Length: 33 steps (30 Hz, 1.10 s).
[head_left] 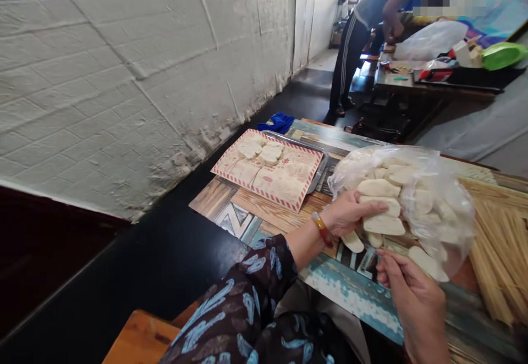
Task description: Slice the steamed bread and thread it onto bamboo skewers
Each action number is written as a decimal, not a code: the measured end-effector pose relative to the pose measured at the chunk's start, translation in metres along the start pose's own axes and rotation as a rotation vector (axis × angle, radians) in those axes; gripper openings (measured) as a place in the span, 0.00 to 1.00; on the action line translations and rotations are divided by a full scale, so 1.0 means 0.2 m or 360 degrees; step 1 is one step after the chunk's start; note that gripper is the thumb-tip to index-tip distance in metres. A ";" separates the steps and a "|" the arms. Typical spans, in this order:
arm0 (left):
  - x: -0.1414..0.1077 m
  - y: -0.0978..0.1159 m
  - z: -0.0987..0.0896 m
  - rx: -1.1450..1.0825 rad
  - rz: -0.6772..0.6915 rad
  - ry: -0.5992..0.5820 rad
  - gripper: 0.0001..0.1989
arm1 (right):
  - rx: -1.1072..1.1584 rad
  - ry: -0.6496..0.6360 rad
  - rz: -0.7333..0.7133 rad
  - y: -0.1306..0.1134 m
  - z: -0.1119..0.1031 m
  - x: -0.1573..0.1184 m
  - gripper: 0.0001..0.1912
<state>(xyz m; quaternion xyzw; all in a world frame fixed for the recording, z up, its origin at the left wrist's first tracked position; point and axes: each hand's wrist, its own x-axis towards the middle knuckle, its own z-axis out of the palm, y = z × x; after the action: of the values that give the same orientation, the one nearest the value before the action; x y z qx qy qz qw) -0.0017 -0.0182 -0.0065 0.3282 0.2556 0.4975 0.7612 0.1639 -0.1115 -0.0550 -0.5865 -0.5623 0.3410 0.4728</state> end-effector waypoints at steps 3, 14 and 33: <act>0.00 0.03 0.00 -0.0018 -0.0013 -0.0018 0.29 | -0.0071 -0.0094 0.0068 0.02 -0.01 -0.01 0.19; 0.04 0.13 0.00 -0.0142 -0.0050 -0.0019 0.27 | 0.0168 -0.0190 -0.0021 -0.08 0.09 0.07 0.14; 0.02 0.10 0.01 -0.0021 -0.0076 0.0034 0.30 | 0.0142 -0.0190 0.0026 -0.06 0.08 0.02 0.14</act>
<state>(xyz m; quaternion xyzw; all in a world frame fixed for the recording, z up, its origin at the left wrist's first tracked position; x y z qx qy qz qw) -0.0107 -0.0096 0.0102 0.3117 0.2682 0.4842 0.7723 0.1461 -0.1051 -0.0489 -0.5480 -0.5691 0.4039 0.4612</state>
